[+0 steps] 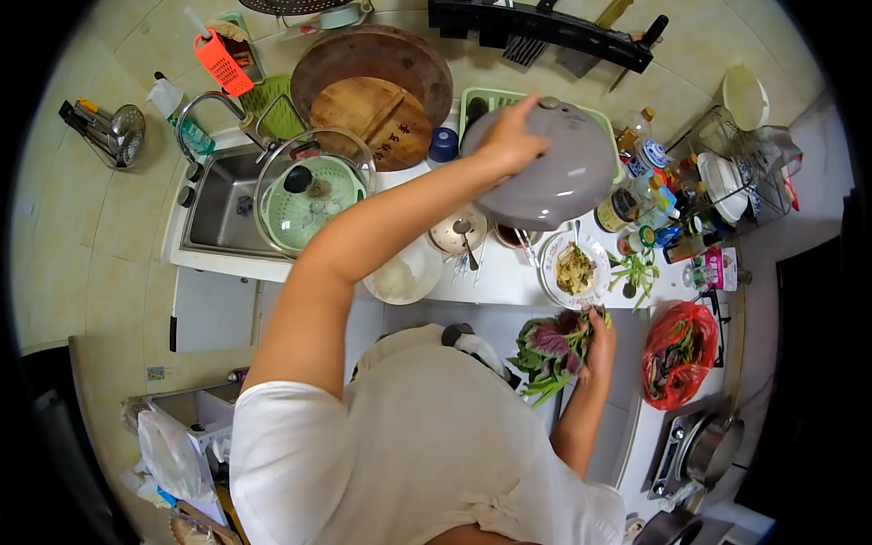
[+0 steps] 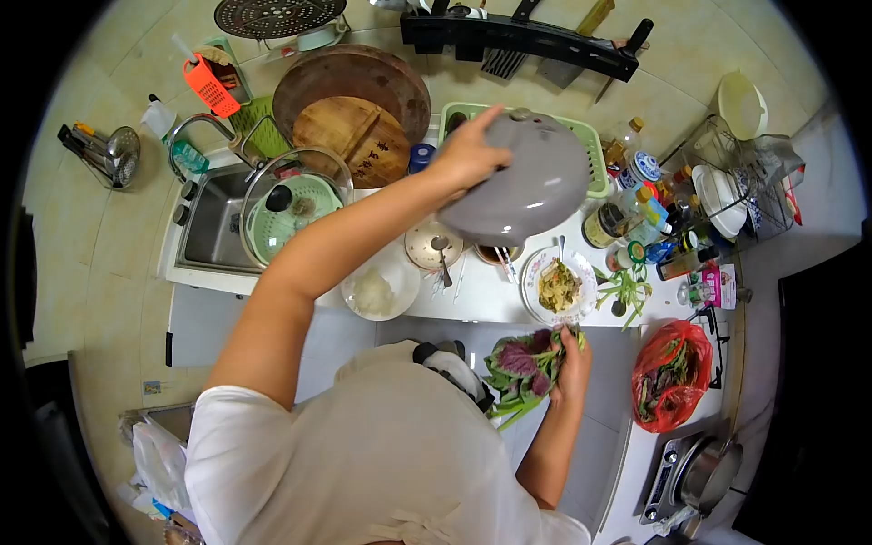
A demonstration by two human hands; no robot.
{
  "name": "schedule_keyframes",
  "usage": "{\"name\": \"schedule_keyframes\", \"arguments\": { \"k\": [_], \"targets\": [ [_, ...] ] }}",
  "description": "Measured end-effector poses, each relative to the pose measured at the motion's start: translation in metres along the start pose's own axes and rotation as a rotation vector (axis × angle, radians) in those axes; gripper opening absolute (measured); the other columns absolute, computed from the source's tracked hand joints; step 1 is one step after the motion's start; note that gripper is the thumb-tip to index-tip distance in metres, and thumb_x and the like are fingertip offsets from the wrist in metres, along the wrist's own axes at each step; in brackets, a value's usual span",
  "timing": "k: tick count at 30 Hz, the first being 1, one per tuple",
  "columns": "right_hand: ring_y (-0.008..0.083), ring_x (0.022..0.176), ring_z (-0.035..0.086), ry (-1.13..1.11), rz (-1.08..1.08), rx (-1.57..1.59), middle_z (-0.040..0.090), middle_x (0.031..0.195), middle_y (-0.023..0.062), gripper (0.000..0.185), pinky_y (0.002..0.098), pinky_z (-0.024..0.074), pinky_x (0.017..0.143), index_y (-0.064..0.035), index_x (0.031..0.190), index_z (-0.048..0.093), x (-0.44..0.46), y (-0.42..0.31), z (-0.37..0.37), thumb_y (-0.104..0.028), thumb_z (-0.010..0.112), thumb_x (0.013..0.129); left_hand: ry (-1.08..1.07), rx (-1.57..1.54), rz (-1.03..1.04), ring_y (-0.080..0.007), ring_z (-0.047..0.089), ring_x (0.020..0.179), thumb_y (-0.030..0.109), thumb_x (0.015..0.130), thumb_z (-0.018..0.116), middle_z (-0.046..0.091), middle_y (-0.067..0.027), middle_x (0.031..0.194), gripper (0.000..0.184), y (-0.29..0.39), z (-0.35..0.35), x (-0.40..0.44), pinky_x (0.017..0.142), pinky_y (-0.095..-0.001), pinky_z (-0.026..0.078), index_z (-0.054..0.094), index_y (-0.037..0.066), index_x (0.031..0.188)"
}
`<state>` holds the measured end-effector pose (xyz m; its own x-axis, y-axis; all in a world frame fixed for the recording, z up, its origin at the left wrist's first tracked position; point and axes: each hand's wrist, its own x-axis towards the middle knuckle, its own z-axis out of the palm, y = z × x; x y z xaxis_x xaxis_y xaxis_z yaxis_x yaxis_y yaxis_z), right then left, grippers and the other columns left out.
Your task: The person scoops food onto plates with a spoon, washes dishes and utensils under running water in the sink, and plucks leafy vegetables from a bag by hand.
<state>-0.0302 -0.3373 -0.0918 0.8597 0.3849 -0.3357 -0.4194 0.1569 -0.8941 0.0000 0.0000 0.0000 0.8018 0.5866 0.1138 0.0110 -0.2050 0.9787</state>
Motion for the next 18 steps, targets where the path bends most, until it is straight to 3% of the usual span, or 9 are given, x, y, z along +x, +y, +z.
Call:
{"name": "schedule_keyframes", "arguments": {
  "k": [3,8,12,18],
  "targets": [
    [0.0076,0.060,0.046,0.092,0.037,-0.018,0.051,0.069,-0.0002,0.017,0.0207,0.0343,0.053,-0.0026,0.093,0.059,-0.004,-0.004,-0.029,-0.019,0.060,0.088,0.084,0.146,0.001,-0.0206,0.063,0.078,0.005,0.064,0.069,0.064,-0.0154,0.102,0.082,-0.031,0.063,0.050,0.066,-0.0327,0.050,0.041,0.014,0.140],
    [0.0085,0.060,0.048,0.148,0.031,-0.040,0.051,0.068,0.0003,0.017,0.0212,0.0385,0.053,-0.0036,0.090,0.059,-0.014,-0.001,-0.031,-0.020,0.061,0.088,0.134,0.383,-0.252,-0.0343,0.060,0.103,0.016,0.067,0.067,0.046,-0.0184,0.133,0.079,-0.056,0.099,0.092,0.083,-0.0387,0.052,0.038,0.023,0.141],
    [0.0086,0.062,0.046,0.186,0.038,-0.079,0.052,0.075,-0.0001,0.019,0.0228,0.0384,0.054,-0.0034,0.090,0.059,-0.016,-0.005,-0.036,-0.022,0.062,0.087,0.082,0.428,-0.311,-0.0354,0.057,0.110,0.017,0.069,0.066,0.040,-0.0176,0.138,0.076,-0.069,0.109,0.108,0.089,-0.0391,0.050,0.039,0.024,0.140],
    [0.0090,0.058,0.047,0.145,0.069,-0.059,0.049,0.065,0.0002,0.016,0.0224,0.0384,0.052,-0.0030,0.091,0.058,-0.007,-0.008,-0.040,-0.019,0.058,0.089,0.106,0.516,-0.332,-0.0358,0.057,0.110,0.019,0.072,0.066,0.041,-0.0186,0.135,0.071,-0.093,0.116,0.136,0.090,-0.0406,0.049,0.040,0.023,0.138]
  ]
}}
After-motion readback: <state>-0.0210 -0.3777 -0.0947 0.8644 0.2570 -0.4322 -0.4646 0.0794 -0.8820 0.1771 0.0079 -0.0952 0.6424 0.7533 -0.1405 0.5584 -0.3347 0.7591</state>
